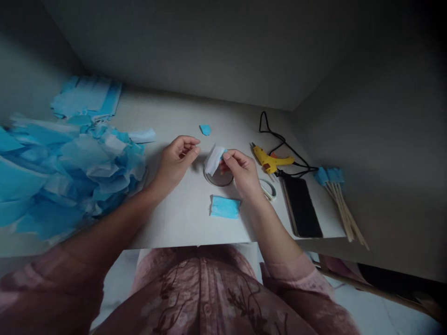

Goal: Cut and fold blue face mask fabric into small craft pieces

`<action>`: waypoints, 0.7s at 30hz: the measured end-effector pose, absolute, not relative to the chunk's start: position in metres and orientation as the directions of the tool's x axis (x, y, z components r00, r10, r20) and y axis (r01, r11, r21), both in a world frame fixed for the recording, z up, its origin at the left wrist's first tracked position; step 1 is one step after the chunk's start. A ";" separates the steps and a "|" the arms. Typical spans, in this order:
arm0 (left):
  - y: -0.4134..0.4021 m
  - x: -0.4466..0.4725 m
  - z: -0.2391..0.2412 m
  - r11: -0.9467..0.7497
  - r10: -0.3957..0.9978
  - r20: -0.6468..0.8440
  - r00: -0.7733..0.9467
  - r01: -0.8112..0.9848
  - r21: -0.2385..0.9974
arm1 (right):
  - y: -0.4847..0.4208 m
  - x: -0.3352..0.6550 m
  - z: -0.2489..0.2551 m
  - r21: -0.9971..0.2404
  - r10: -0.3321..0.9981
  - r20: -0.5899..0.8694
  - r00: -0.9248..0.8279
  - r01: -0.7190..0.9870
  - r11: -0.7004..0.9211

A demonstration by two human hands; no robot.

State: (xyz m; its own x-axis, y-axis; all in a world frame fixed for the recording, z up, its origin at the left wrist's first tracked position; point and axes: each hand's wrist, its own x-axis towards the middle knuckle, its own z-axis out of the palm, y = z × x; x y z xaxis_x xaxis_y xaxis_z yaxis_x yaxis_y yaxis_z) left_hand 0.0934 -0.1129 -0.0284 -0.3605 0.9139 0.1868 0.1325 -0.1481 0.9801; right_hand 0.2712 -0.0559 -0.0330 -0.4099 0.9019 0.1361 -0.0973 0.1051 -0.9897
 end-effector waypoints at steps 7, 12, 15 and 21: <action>-0.116 0.100 -0.028 -0.186 0.974 0.189 -0.127 0.032 0.982 | -0.059 0.272 -0.029 -0.989 0.882 0.144 -0.449 -0.045 0.139; -0.114 0.099 -0.031 -0.149 0.977 0.150 -0.150 0.016 0.989 | -0.059 0.273 -0.029 -0.985 0.855 0.167 -0.491 -0.039 0.170; -0.116 0.098 -0.029 -0.145 0.978 0.148 -0.145 0.029 0.989 | -0.057 0.274 -0.034 -0.987 0.857 0.151 -0.493 -0.022 0.160; -0.119 0.099 -0.026 -0.178 0.974 0.189 -0.127 0.091 0.980 | -0.058 0.273 -0.034 -0.982 0.846 0.187 -0.499 -0.078 0.171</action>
State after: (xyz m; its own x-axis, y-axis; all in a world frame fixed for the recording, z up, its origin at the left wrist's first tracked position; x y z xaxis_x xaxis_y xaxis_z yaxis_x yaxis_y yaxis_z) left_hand 0.0992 -0.1190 -0.0261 -0.1267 0.9738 0.1886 0.0909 -0.1780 0.9798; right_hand 0.2727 -0.0579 -0.0340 -0.4987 0.8463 0.1873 -0.0781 0.1713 -0.9821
